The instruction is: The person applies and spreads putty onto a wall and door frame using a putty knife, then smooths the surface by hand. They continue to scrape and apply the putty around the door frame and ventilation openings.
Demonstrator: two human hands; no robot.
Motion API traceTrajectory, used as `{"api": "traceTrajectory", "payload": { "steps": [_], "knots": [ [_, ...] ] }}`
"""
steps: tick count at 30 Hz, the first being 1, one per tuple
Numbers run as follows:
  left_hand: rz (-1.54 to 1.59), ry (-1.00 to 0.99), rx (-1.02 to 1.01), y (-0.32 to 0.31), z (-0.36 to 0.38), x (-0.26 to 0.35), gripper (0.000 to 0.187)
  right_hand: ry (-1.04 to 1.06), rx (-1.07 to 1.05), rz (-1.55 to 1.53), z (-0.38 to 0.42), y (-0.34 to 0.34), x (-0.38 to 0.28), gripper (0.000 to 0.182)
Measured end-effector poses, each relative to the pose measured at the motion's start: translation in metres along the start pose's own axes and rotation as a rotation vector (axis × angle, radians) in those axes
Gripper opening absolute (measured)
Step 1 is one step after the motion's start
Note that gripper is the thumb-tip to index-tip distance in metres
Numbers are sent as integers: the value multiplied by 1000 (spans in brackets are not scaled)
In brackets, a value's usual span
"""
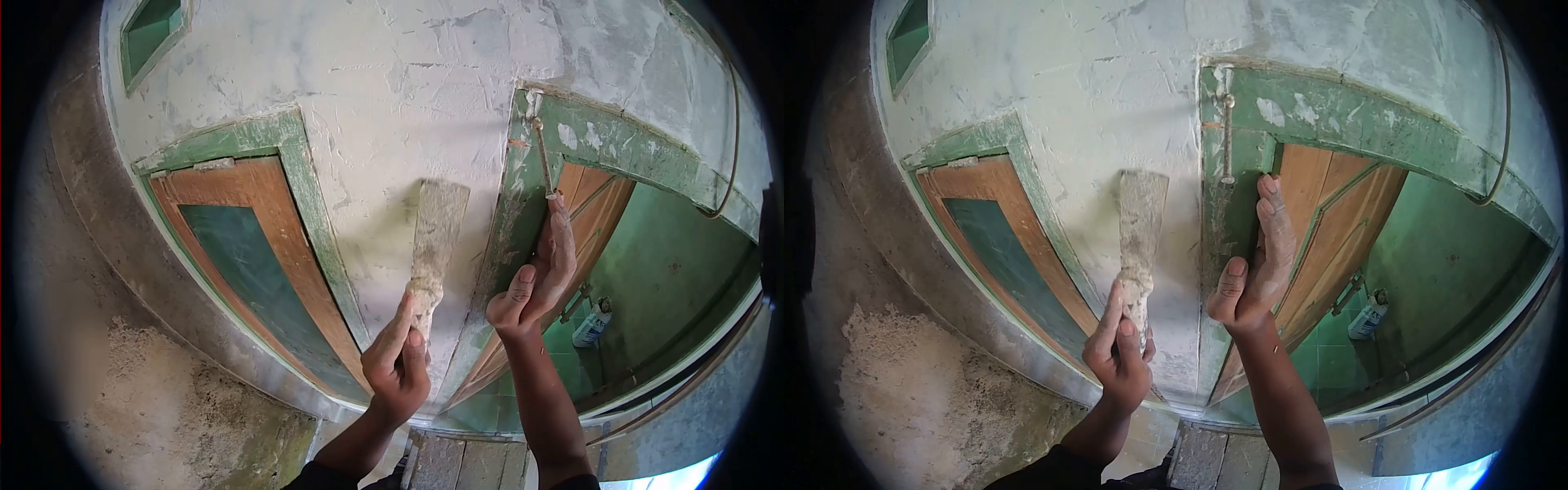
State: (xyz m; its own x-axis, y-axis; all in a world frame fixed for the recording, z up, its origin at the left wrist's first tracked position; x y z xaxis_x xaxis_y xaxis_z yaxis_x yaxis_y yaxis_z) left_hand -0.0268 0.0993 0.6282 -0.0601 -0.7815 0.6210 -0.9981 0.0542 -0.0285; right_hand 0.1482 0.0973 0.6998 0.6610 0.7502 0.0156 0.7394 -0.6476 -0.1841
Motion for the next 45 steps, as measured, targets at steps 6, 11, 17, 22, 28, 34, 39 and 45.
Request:
{"api": "traceTrajectory", "payload": {
  "steps": [6, 11, 17, 22, 28, 34, 39, 45],
  "knots": [
    [29, 25, -17, -4, 0, 8, 43, -12, -4, 3, 2, 1, 0, 49],
    [-12, -17, -7, -4, -7, 3, 42, -1, -19, 2, 1, 0, 0, 49],
    [21, 19, 15, -7, 8, -6, 42, -4, -8, 10, 0, 1, 0, 49],
    [30, -16, 67, -14, -17, -4, 43, -19, -44, 73, 0, 0, -2, 52],
    [77, 44, 45, -17, -10, -7, 43, -11, -64, 102, -1, 1, -3, 53],
    [65, -2, 99, -19, -36, 2, 42, -29, -66, 93, 0, 1, -3, 53],
    [105, 13, 111, -19, -36, 7, 42, -30, -76, 107, -1, 1, -5, 52],
    [57, -101, 105, -21, -59, 21, 40, -43, -94, 126, 2, 1, -5, 51]
  ]
}}
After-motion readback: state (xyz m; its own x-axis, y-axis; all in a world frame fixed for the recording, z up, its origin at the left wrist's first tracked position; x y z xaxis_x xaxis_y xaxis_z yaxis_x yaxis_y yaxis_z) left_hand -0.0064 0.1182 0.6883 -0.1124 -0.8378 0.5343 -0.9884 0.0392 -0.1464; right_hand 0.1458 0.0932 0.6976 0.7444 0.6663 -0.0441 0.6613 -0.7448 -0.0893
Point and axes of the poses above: each hand's wrist, its own z-axis away from the middle knuckle, its own y-axis out of the back of the hand, x = y × z, the point moved 5 cm from there along -z, towards the middle knuckle, and after that the axes turned 1 degree about -y, right-handed, at the moved point
